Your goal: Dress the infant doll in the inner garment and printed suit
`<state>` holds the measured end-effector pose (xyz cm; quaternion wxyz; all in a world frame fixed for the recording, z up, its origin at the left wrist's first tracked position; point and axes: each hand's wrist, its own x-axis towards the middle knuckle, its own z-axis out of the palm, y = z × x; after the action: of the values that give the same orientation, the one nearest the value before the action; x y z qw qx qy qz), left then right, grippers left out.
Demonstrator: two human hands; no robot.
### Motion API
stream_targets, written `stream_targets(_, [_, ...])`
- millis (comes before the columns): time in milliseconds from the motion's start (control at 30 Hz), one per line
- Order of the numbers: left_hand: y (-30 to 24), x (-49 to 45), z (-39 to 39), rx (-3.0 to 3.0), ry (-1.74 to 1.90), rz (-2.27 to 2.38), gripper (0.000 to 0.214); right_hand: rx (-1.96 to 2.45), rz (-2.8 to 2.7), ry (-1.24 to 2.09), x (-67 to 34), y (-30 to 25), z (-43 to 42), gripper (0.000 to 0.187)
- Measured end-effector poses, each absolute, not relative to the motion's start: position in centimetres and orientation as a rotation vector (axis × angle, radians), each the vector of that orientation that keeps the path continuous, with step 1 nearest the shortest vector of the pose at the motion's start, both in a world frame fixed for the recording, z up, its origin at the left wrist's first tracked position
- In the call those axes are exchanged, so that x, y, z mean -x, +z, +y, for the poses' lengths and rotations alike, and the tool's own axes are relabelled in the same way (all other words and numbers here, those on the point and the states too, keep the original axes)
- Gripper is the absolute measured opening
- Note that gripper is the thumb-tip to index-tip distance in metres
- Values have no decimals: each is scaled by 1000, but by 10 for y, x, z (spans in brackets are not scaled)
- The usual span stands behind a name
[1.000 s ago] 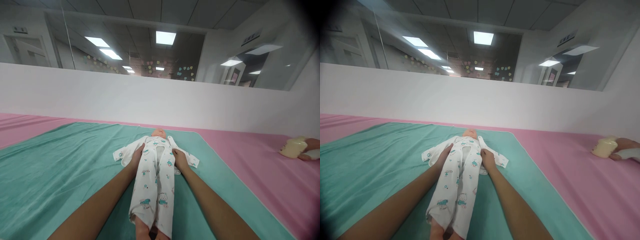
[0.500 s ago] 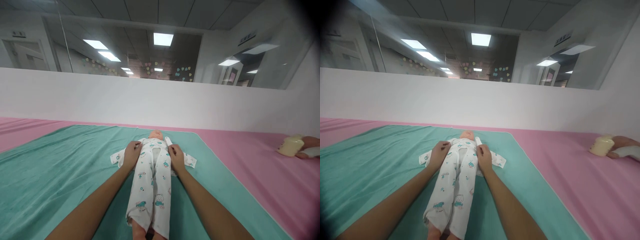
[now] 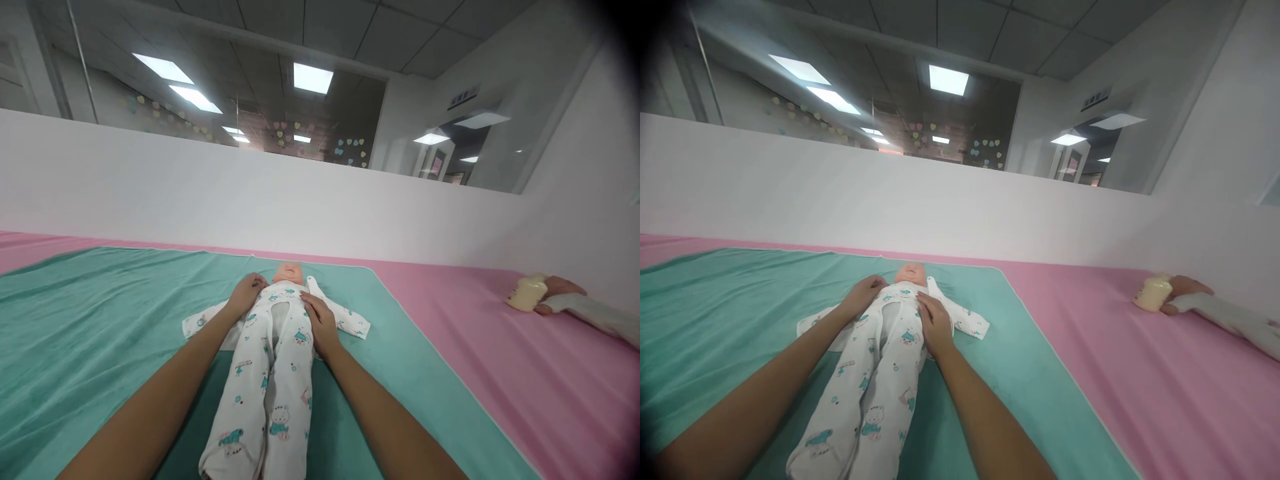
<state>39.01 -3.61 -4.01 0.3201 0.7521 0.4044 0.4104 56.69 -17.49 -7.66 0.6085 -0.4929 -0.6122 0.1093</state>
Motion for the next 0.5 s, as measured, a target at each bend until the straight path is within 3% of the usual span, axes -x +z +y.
stream_targets(333, [-58,-383,-55,-1922,1200,1019,27,1174,-1343,53,-560,-71,-181,22])
stream_targets(500, [-53,-367,-97,-1877,1186,839,36,1096,-1527,211,-544,-58,-196,28])
